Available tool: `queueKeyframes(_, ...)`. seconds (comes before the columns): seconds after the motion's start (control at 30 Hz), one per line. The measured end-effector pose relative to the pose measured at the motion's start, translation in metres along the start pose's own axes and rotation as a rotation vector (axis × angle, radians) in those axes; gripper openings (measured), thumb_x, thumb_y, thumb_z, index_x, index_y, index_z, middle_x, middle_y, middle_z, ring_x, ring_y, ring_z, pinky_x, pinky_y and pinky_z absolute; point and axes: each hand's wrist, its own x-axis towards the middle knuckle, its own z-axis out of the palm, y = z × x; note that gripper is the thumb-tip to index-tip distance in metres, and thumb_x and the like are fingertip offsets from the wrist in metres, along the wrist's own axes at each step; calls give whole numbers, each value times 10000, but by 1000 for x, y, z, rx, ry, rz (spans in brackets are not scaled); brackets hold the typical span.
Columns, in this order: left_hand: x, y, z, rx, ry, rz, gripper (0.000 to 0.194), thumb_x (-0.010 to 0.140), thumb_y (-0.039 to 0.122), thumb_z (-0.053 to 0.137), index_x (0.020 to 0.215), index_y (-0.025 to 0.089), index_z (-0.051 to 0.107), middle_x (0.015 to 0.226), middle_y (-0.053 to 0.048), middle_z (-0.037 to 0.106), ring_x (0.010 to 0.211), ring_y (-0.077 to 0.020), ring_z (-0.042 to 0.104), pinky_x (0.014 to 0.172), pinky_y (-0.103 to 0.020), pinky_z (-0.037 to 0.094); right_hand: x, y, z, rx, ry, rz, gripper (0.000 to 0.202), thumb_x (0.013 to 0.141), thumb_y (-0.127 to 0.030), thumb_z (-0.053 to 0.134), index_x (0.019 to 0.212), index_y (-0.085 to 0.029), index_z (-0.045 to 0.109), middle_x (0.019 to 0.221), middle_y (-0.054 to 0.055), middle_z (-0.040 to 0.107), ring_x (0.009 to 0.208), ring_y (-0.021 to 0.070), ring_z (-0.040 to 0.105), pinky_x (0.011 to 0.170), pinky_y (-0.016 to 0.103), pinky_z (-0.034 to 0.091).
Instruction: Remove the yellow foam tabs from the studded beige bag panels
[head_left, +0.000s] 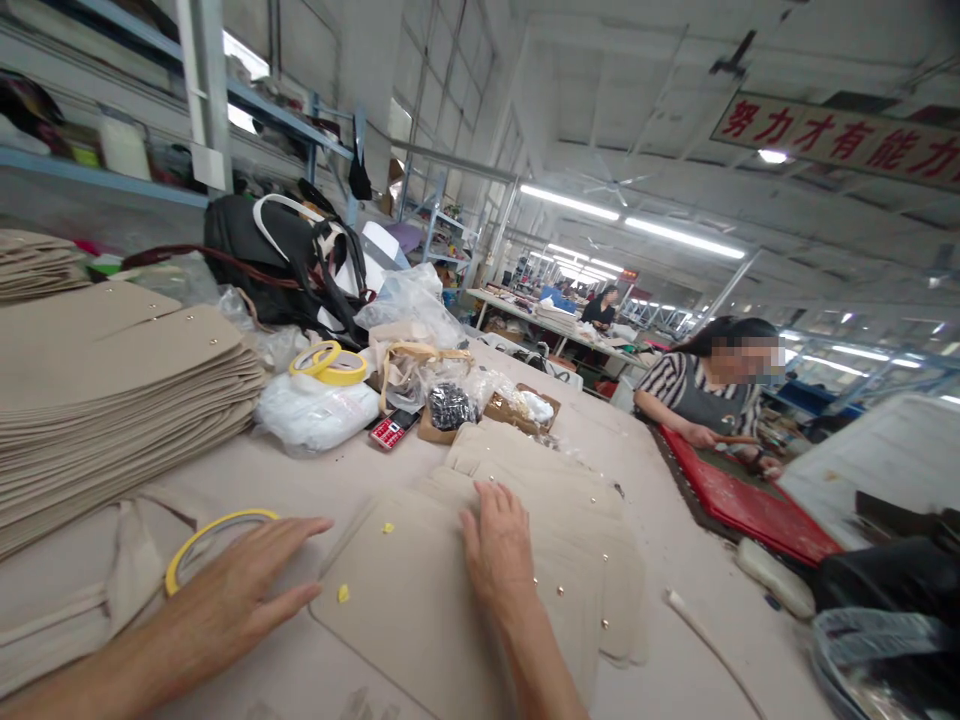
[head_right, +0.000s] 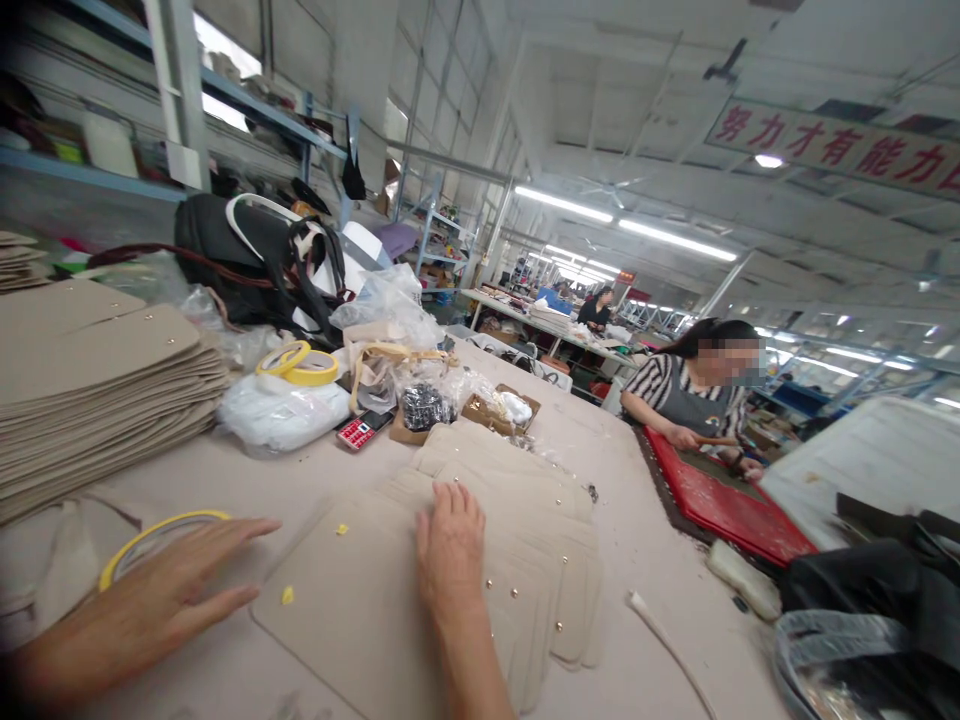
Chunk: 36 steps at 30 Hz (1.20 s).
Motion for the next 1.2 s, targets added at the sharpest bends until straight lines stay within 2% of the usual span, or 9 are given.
queueKeyframes(0.13, 4, 5, 9, 46, -61, 51, 509, 816, 537, 556, 1229, 244, 602, 1198, -39, 666, 1078, -242, 635, 953, -321, 500, 23, -9, 21, -35, -20, -16, 413, 886, -298, 570, 1262, -128, 569, 1255, 146, 612, 1257, 332, 441, 1050, 508, 335)
queueKeyframes(0.23, -4, -13, 12, 69, -73, -24, 466, 854, 510, 514, 1229, 246, 598, 1199, -30, 663, 1103, -243, 618, 972, -352, 487, 24, -10, 31, -29, -24, -55, 389, 893, -328, 564, 1237, -148, 585, 1245, 131, 616, 1255, 312, 440, 1077, 498, 298)
queueKeyframes(0.37, -25, -36, 10, 55, -49, -17, 455, 864, 536, 468, 1161, 238, 640, 1195, -49, 660, 1136, -248, 586, 1034, -384, 429, 10, -12, 37, -1, 6, -85, 341, 904, -322, 537, 1210, -182, 594, 1256, 99, 604, 1256, 280, 426, 1091, 468, 279)
queueKeyframes(0.5, -42, -39, 9, 11, 19, -23, 467, 882, 578, 395, 1128, 273, 648, 1218, -36, 646, 1150, -255, 568, 1057, -423, 398, -3, -19, 32, 21, -9, -91, 343, 898, -336, 542, 1211, -202, 588, 1277, 97, 591, 1220, 285, 442, 1042, 477, 327)
queueKeyframes(0.6, -47, -41, 8, -2, 39, -48, 446, 877, 564, 423, 1168, 289, 617, 1251, -33, 629, 1174, -272, 557, 1054, -471, 394, -10, -23, 25, 39, -46, -83, 345, 884, -348, 563, 1196, -203, 594, 1238, 100, 613, 1161, 294, 476, 992, 482, 366)
queueKeyframes(0.83, -42, -39, -10, 54, -184, -59, 387, 850, 485, 531, 1160, 276, 629, 1247, -24, 638, 1164, -270, 576, 1039, -466, 422, -33, -27, 16, 62, -104, -69, 405, 880, -372, 565, 1244, -195, 576, 1348, 100, 553, 1252, 313, 426, 1053, 507, 321)
queueKeyframes(0.97, -40, -32, -18, 69, -185, -72, 341, 894, 423, 456, 1074, 210, 651, 1176, -55, 665, 1133, -255, 589, 1012, -415, 444, -48, -30, 7, 53, -161, -67, 442, 896, -409, 539, 1290, -207, 550, 1399, 102, 510, 1308, 321, 391, 1068, 517, 316)
queueKeyframes(1.1, -35, -30, -24, -3, -214, -61, 290, 918, 350, 400, 922, 192, 643, 1043, -35, 679, 1027, -220, 613, 967, -366, 461, -62, -33, -1, 49, -202, -92, 488, 902, -426, 528, 1339, -210, 510, 1457, 112, 444, 1362, 329, 335, 1083, 524, 306)
queueKeyframes(1.2, -34, -20, -30, -63, -150, -78, 267, 917, 343, 384, 873, 199, 604, 962, -11, 678, 950, -201, 615, 991, -369, 432, -70, -33, 0, 48, -173, -85, 486, 902, -414, 532, 1341, -208, 508, 1448, 131, 449, 1358, 321, 351, 1081, 527, 314)
